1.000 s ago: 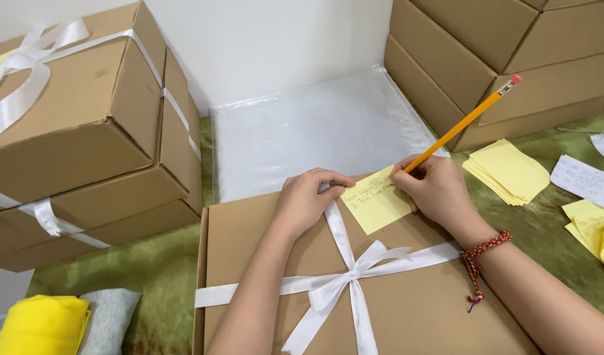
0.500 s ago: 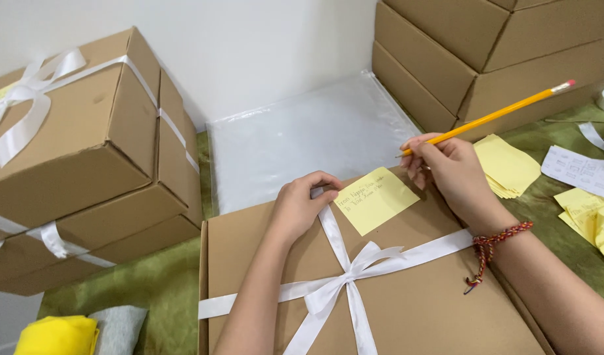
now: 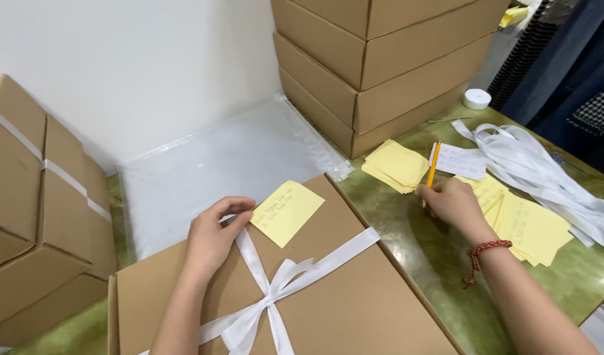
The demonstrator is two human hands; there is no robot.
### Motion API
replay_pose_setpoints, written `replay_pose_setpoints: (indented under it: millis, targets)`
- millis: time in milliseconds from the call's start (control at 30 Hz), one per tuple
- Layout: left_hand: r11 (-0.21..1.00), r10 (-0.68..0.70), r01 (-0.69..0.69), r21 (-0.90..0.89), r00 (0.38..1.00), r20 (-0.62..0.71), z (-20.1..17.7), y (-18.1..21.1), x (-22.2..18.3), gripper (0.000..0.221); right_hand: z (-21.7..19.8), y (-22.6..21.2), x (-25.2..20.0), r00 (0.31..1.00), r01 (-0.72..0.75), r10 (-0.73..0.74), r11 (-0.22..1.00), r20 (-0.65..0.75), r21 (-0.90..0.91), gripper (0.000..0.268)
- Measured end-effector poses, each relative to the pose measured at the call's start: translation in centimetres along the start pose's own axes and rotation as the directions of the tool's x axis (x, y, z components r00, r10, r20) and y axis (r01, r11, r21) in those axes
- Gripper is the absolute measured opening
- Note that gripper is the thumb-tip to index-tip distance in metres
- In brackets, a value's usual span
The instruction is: Tying ribbons on gift boxes, writing notes, and packing items into boxes for distribution.
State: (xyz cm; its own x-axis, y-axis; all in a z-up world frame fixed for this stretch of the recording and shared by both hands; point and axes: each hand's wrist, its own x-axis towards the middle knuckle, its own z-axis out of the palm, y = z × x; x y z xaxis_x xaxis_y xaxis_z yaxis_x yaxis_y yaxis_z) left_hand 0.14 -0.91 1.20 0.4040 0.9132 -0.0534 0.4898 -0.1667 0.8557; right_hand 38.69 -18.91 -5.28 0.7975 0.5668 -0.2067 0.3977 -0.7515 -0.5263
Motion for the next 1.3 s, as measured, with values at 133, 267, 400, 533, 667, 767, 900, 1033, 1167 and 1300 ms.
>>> replay_pose_setpoints:
  millis: [133,267,400,533,667,767,900,1033,1167,1300]
  targets:
    - [1.000,0.007,-0.006,0.006,1.000,-0.010,-0.1,0.4,-0.2,0.017,1.0,1.7,2.1,1.000,0.028,-0.028,0.983,0.004,-0.180,0.061]
    - [0.999,-0.047,0.046,-0.020,0.998,-0.045,-0.7,0.6,-0.2,0.017,1.7,1.5,2.3,1.000,0.024,-0.016,0.941,0.027,-0.338,0.054]
    - [0.991,-0.060,0.055,-0.126,0.997,-0.042,-2.1,1.8,-1.1,0.021,0.5,0.7,2.4,0.998,0.033,-0.012,0.931,0.059,-0.365,0.070]
    - [0.981,-0.073,0.048,-0.187,0.989,-0.129,-4.9,2.6,-2.6,0.019,-2.0,-3.7,1.1,0.991,0.135,-0.133,0.912,0.031,-0.388,0.071]
    - [0.982,-0.050,0.010,-0.190,0.977,-0.207,-9.0,-1.3,-3.3,0.016,-2.4,-9.0,-2.0,0.932,0.341,-0.361,0.904,-0.036,-0.260,0.061]
    - [0.989,-0.097,0.058,-0.140,0.953,-0.288,-12.0,-2.3,-6.3,0.016,-1.9,-13.1,-5.6,0.853,0.509,-0.520,0.845,-0.034,-0.165,0.057]
    - [0.969,-0.233,0.246,0.013,0.934,-0.270,-14.3,-3.9,-8.9,0.018,-1.1,-17.6,-9.2,0.780,0.626,-0.624,0.779,0.053,-0.042,0.052]
    - [0.984,-0.157,0.173,0.042,0.954,-0.255,-12.8,-5.9,-9.0,0.017,-1.1,-20.8,-13.2,0.769,0.622,-0.616,0.783,0.172,0.025,0.049]
    - [0.994,-0.111,0.113,0.003,0.981,-0.160,-10.1,-5.4,-8.8,0.015,-0.5,-22.0,-14.8,0.713,0.665,-0.674,0.737,0.192,0.119,0.041]
    - [0.993,-0.089,0.083,-0.078,0.994,-0.070,-8.9,-4.9,-8.6,0.012,1.0,-22.2,-15.1,0.718,0.640,-0.672,0.740,0.179,0.207,0.036]
